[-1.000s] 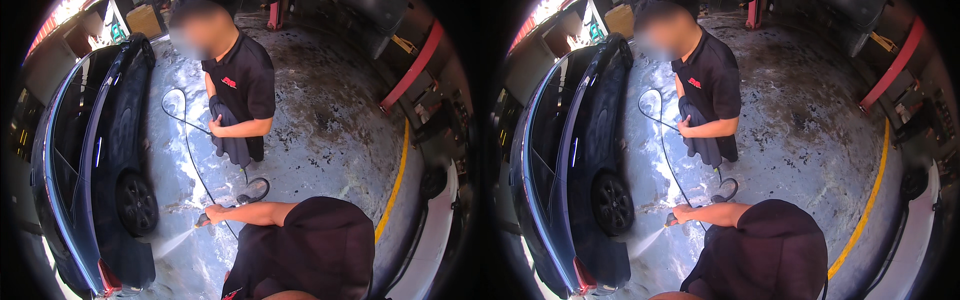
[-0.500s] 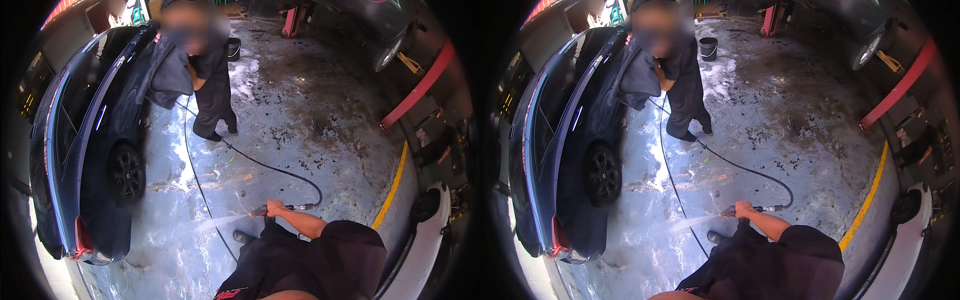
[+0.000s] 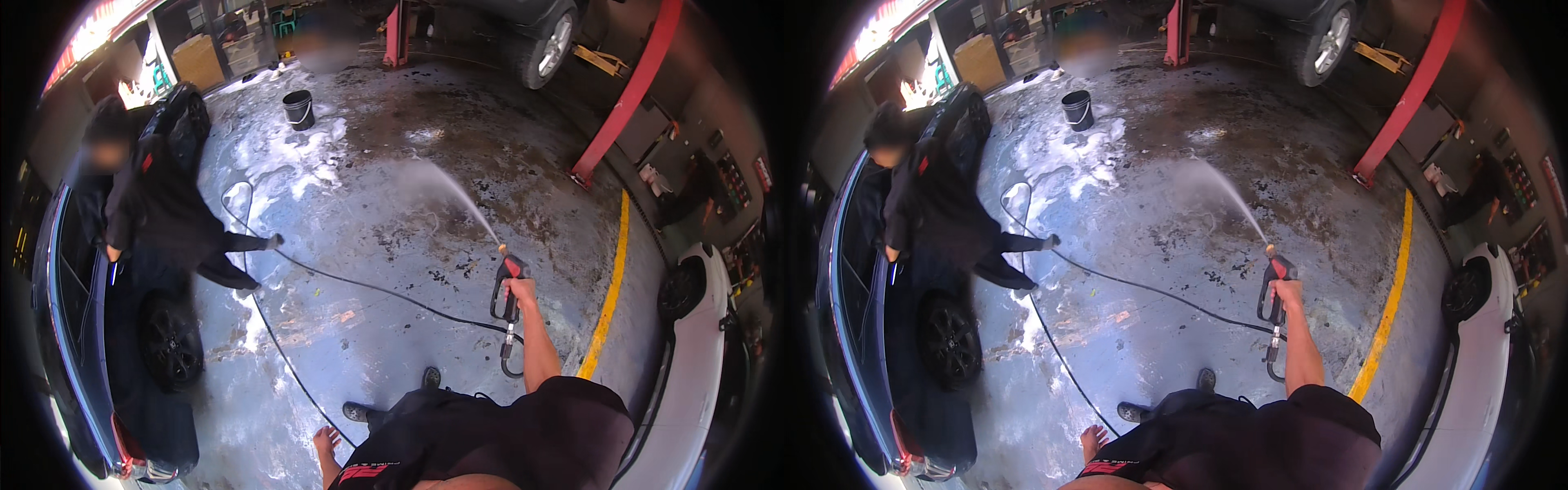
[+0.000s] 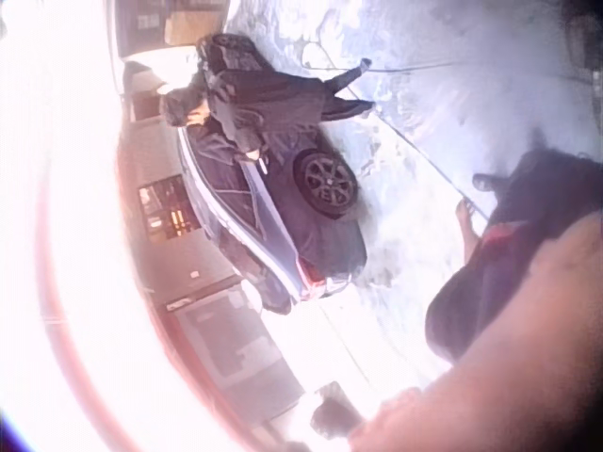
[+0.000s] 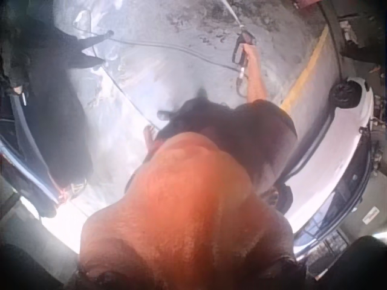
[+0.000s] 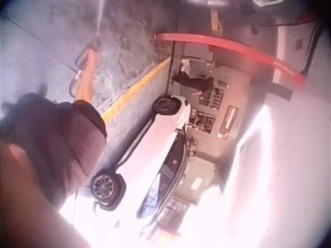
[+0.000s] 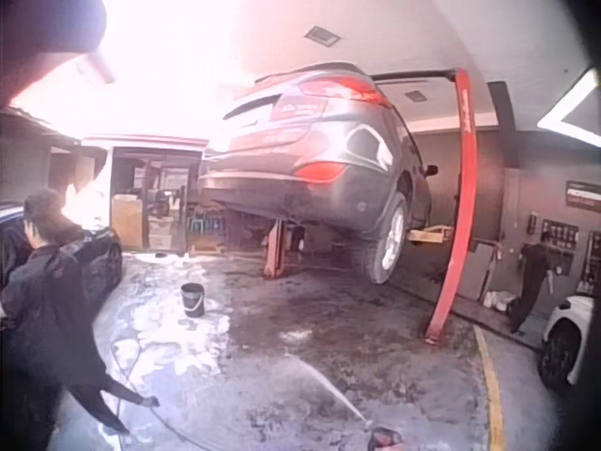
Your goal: The person uses a pressure washer to clean the wheels and undercarriage of a car. They spray water on the tires, rims, and underside of the vehicle while it is elevated on a lift.
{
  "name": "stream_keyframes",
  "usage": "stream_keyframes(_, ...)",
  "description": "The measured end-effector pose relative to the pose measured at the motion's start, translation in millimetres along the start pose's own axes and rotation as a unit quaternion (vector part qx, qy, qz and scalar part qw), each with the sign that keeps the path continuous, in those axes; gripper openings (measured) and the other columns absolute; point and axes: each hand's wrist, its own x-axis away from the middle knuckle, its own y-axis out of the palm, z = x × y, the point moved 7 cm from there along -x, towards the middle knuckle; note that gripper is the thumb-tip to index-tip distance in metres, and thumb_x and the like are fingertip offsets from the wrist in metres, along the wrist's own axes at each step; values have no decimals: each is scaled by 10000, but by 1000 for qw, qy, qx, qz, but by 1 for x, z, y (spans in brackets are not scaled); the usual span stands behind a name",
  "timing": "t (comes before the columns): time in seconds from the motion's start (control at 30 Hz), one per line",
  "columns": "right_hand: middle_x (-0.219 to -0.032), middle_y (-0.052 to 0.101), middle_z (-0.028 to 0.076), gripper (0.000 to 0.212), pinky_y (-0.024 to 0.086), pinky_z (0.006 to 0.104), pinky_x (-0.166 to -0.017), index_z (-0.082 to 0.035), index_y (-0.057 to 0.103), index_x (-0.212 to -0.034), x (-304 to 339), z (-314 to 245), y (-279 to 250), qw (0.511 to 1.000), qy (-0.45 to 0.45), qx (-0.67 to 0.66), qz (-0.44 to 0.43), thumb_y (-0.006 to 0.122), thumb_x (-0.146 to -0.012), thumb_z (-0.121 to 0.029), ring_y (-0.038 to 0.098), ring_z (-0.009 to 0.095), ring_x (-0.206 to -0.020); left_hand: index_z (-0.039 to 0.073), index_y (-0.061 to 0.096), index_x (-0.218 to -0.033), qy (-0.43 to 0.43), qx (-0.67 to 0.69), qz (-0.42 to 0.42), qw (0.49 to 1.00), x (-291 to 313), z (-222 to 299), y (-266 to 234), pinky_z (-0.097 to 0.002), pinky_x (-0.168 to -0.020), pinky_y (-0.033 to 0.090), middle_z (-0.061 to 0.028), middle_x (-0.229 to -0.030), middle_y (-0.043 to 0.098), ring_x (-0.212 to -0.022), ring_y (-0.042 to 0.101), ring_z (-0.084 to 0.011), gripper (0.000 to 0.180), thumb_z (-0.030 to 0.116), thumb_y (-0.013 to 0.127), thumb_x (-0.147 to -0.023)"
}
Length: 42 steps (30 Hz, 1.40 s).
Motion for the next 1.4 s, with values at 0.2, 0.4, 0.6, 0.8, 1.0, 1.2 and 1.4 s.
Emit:
stream_keyframes(0.2,-620,598,54,174,501,349,-454,-17,643,-752,-8,-167,-65,972,-145,-177,55,782,-852,-53,576,175,-492,-20,641,-1244,203,-165,-160,952,-28,128,230,-335,-648,589,-139,-1130,747,-892,747,-224,361,272,603,-1036)
stream_keyframes(0.4,-670,590,54,232,546,383,-546,-56,615,-768,-66,-265,-20,950,-125,-285,-35,793,-894,-134,603,198,-572,18,572,-1392,460,-245,-345,780,125,304,506,-387,-979,540,-134,-1343,671,-1235,647,-274,496,354,632,-1032)
stream_keyframes(0.6,-662,547,8,264,531,415,-631,-111,592,-848,-142,-341,74,897,-106,-398,-163,745,-969,-289,577,182,-606,13,511,-1456,589,-231,-327,702,237,416,634,-431,-1024,523,-240,-1409,596,-1310,585,-379,552,352,619,-1033)
stream_keyframes(0.8,-694,569,20,235,536,421,-621,-115,651,-914,-147,-446,187,890,-145,-400,-167,800,-926,-296,593,185,-635,132,596,-1379,609,-169,-261,730,184,548,648,-432,-700,490,-198,-827,638,-734,628,-294,336,284,530,-1086)
stream_keyframes(1.0,-714,623,46,213,574,386,-639,-60,649,-936,-159,-521,239,857,-221,-451,-117,823,-897,-178,627,179,-647,63,666,-1311,629,-185,-233,718,176,695,664,-373,-593,430,-136,-648,529,-605,477,-168,326,254,530,-1085)
stream_keyframes(1.2,-927,535,50,567,541,343,-601,-52,345,-1196,-145,-617,339,838,-355,-414,6,809,-906,-200,583,141,-703,-16,617,-1362,669,-187,-224,683,102,838,668,-298,-607,387,-26,-840,568,-696,413,-120,363,206,501,-1100)
stream_keyframes(1.4,-936,535,49,521,534,305,-568,-73,357,-1195,-148,-624,406,779,-334,-527,65,790,-921,-168,576,128,-657,-42,634,-1326,710,-211,-184,646,71,930,671,-295,-589,370,-24,-797,522,-698,415,-112,364,217,525,-1094)
